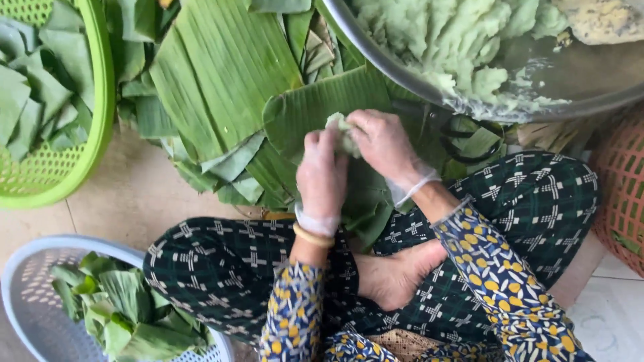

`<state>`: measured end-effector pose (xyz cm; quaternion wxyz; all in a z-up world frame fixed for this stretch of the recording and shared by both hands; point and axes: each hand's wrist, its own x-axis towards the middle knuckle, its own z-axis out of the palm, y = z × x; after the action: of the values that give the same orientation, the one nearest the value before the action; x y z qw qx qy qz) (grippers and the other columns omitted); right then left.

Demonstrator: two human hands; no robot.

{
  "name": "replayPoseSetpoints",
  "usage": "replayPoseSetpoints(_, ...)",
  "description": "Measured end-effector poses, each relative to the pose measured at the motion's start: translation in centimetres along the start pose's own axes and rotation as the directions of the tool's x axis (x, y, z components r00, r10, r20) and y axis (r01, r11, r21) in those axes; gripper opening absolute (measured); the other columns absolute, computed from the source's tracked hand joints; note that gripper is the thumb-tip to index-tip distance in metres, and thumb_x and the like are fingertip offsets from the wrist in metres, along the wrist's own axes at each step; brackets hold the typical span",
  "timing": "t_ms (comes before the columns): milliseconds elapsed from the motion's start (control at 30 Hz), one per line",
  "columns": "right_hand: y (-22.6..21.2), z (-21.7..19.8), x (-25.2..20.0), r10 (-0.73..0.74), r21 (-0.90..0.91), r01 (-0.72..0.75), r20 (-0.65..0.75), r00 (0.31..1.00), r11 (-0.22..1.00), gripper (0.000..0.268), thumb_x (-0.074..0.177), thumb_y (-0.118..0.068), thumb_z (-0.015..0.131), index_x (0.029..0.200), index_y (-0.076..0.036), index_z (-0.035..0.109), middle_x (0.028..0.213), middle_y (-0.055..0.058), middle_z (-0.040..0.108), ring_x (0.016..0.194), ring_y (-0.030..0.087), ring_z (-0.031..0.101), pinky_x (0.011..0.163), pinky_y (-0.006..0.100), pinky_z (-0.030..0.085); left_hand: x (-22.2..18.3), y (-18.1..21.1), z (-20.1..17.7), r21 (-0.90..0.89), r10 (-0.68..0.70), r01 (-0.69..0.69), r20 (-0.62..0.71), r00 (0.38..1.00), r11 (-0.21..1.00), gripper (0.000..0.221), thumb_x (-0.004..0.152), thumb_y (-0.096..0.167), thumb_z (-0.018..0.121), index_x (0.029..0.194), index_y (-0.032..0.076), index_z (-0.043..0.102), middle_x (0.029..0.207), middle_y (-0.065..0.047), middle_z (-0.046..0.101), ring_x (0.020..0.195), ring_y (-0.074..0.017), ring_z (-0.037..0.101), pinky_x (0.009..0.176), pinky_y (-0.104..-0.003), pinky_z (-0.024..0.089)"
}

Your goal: Wrapping small portions of green dough in banana leaves for food preparation.

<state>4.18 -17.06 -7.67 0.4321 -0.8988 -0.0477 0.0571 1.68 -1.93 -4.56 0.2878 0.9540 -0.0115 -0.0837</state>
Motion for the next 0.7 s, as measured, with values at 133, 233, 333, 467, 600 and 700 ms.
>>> replayPoseSetpoints(133, -4.1, -4.1, -0.2, 0.002, 0.113, -0.009, 0.067, 0.998, 0.994, 0.019, 0.094, -0.006, 0.067, 0.112, -0.004, 0.070, 0.097, 0.021, 0.071, 0.091, 0.040, 0.071, 0.074, 0.050, 0.058, 1.6, -2.0, 1.2, 0.002, 0.011, -0.010, -0.146, 0.989, 1.000, 0.019, 0.083, 0.016, 0.067, 0.097, 0.029, 0.066, 0.085, 0.002, 0.057, 0.075, -0.0274, 0.070, 0.064, -0.041, 0.059)
replayPoseSetpoints(233, -5.1, -5.5, -1.2, 0.102, 0.155, -0.142, 0.242, 0.965, 0.978, 0.063, 0.086, 0.001, 0.076, 0.144, -0.005, 0.054, 0.136, 0.027, 0.056, 0.099, 0.045, 0.069, 0.078, 0.053, 0.062, 0.8, -1.8, -1.1, -0.224, -0.025, 0.016, -0.039, 0.999, 0.975, 0.033, 0.079, 0.014, 0.069, 0.108, 0.029, 0.071, 0.091, 0.002, 0.066, 0.090, -0.0238, 0.072, 0.079, -0.036, 0.061)
replayPoseSetpoints(333, -2.5, -3.1, -1.9, 0.013, 0.151, -0.030, 0.112, 0.994, 0.988, 0.048, 0.086, 0.004, 0.077, 0.132, -0.001, 0.063, 0.122, 0.023, 0.062, 0.094, 0.042, 0.071, 0.070, 0.046, 0.064, 0.1, 0.4, -4.5, -0.287, -0.024, 0.067, 0.152, 0.988, 0.956, 0.073, 0.078, 0.019, 0.081, 0.146, 0.023, 0.054, 0.121, -0.017, 0.064, 0.098, -0.0380, 0.073, 0.086, -0.052, 0.060)
replayPoseSetpoints(467, -0.3, 0.3, -1.2, -0.112, 0.046, 0.114, -0.042, 0.993, 0.992, 0.030, 0.084, -0.002, 0.076, 0.113, -0.011, 0.072, 0.098, 0.008, 0.069, 0.094, 0.032, 0.071, 0.081, 0.042, 0.059, 1.6, 0.3, -1.8, -0.223, -0.009, -0.013, -0.097, 0.995, 0.975, 0.030, 0.081, 0.019, 0.083, 0.107, 0.030, 0.072, 0.096, -0.001, 0.063, 0.087, -0.0271, 0.072, 0.076, -0.040, 0.061)
replayPoseSetpoints(600, -0.9, -0.4, -0.7, -0.051, 0.193, 0.074, -0.122, 0.991, 0.978, 0.018, 0.089, -0.006, 0.076, 0.106, -0.011, 0.076, 0.092, 0.009, 0.074, 0.091, 0.031, 0.073, 0.079, 0.040, 0.059, 2.6, -1.6, 1.0, -0.263, -0.048, -0.005, -0.194, 0.980, 0.965, 0.014, 0.084, 0.022, 0.080, 0.087, 0.032, 0.071, 0.081, 0.006, 0.062, 0.082, -0.0187, 0.071, 0.075, -0.031, 0.059)
replayPoseSetpoints(700, -1.7, -1.5, -1.5, 0.062, 0.297, -0.029, -0.103, 0.993, 0.954, 0.037, 0.086, 0.002, 0.071, 0.121, -0.011, 0.071, 0.101, 0.019, 0.074, 0.099, 0.039, 0.071, 0.082, 0.049, 0.060, 1.5, -1.6, -0.8, -0.425, -0.074, 0.030, -0.086, 0.993, 0.905, 0.021, 0.084, 0.022, 0.077, 0.104, 0.027, 0.073, 0.098, 0.001, 0.069, 0.097, -0.0203, 0.072, 0.088, -0.034, 0.058)
